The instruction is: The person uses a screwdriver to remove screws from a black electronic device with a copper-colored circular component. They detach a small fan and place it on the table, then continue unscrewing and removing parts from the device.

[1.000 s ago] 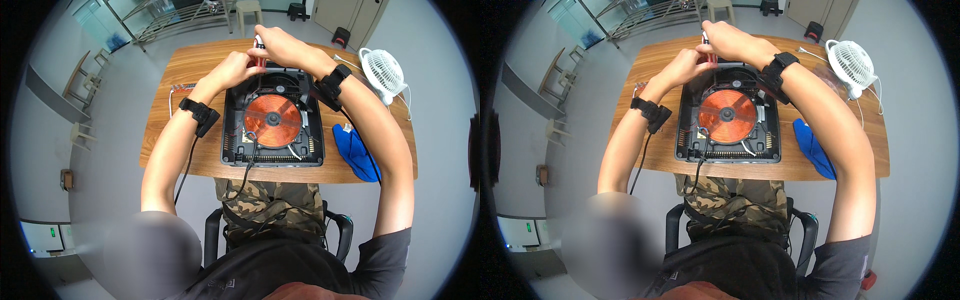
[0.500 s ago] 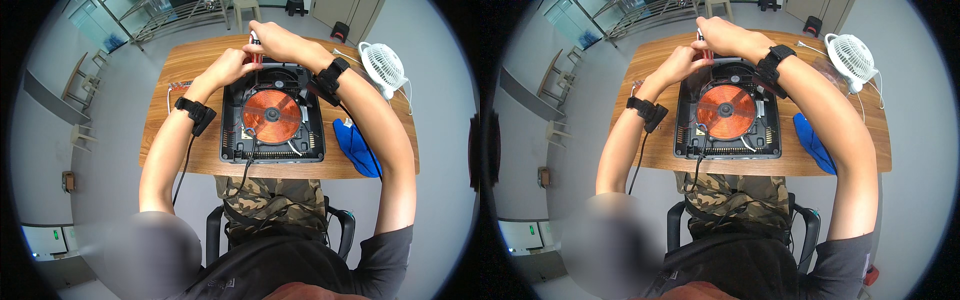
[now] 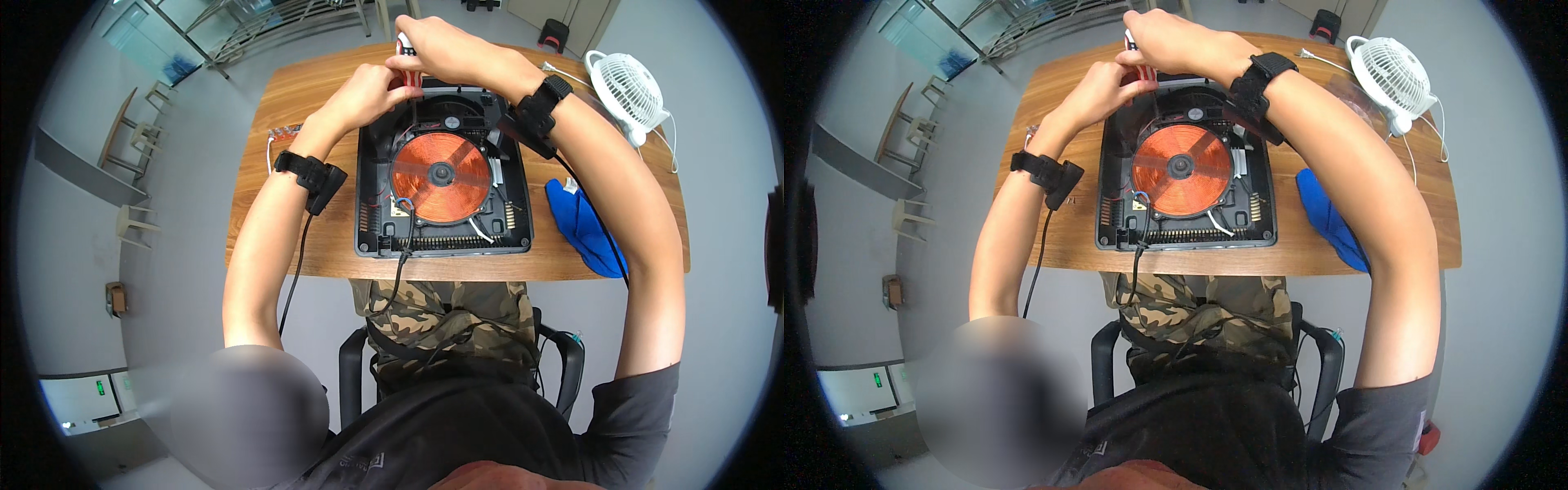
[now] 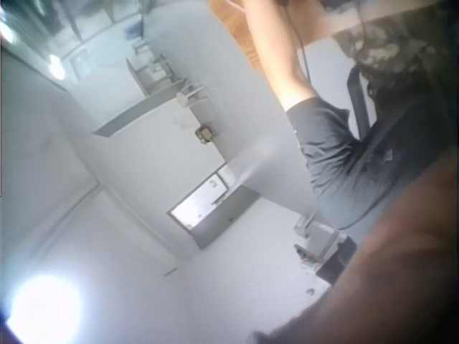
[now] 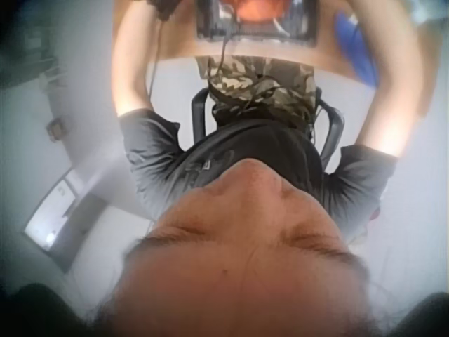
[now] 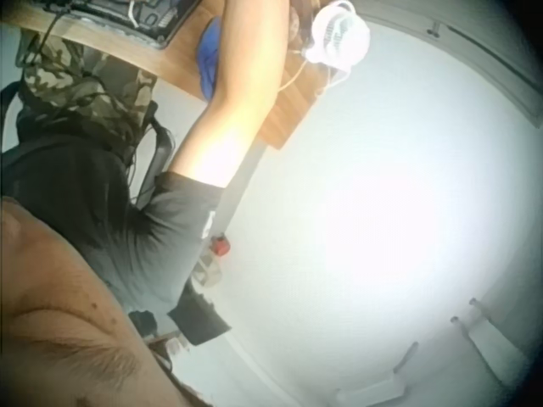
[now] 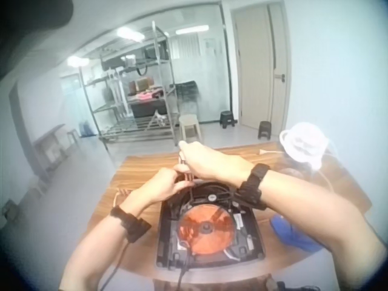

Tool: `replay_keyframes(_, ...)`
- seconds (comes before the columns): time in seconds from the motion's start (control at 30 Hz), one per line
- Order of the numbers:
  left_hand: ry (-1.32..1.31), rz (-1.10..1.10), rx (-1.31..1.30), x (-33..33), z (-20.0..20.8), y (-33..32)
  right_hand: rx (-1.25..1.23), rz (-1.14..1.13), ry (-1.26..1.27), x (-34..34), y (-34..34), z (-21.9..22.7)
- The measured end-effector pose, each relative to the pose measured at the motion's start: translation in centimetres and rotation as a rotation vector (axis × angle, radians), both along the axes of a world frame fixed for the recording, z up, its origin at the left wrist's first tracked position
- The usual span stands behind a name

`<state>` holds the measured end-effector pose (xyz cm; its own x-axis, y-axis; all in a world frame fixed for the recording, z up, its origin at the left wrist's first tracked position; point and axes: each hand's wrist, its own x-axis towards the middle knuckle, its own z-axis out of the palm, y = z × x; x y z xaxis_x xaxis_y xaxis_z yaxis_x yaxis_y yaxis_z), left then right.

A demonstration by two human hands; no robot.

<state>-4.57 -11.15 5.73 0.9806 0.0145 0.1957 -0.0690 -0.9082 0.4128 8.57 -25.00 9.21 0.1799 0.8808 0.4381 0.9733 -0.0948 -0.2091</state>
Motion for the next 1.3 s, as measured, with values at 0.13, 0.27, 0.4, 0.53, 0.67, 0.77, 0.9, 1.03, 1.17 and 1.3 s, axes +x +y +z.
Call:
replay_keyframes(0.13,-0.068,-0.046,-0.069,0.3,-1.1,0.9,-0.036,0.003,0.025,-0.2,0.1,0.5)
replay_keyframes(0.27,-0.005,0.027,0.005,0.6,-1.3,1.1,0.007,0.089,0.113,-0.5,0.0,0.6)
replay_keyframes(0.4,-0.054,-0.004,0.001,1.1,-1.7,1.0,-0.042,0.028,0.111,-0.2,-0.6,1.1)
replay_keyframes(0.53,-0.103,-0.039,0.023,0.6,-1.2,0.7,-0.075,0.028,0.088,-0.3,-0.1,1.0)
replay_keyframes(0.67,-0.123,-0.016,0.006,0.7,-1.5,0.8,-0.096,0.081,0.152,-0.5,-0.2,1.3)
replay_keyframes(0.77,-0.129,-0.01,-0.027,1.2,-2.0,1.0,-0.122,0.089,0.186,-0.5,-0.6,1.7)
replay_keyframes(0.9,-0.104,0.021,-0.061,0.9,-2.1,0.9,-0.13,0.123,0.19,-0.4,-0.6,1.9)
replay_keyframes(1.03,-0.164,-0.014,-0.055,0.5,-1.6,0.1,-0.125,0.119,0.147,-0.6,-0.7,2.0)
replay_keyframes(1.17,-0.142,0.036,-0.002,0.6,-1.8,0.5,-0.145,0.133,0.103,-0.7,-0.3,2.0)
replay_keyframes(1.3,-0.031,0.009,-0.242,0.4,-0.1,-1.0,-0.177,0.07,0.087,-0.8,-0.8,2.1)
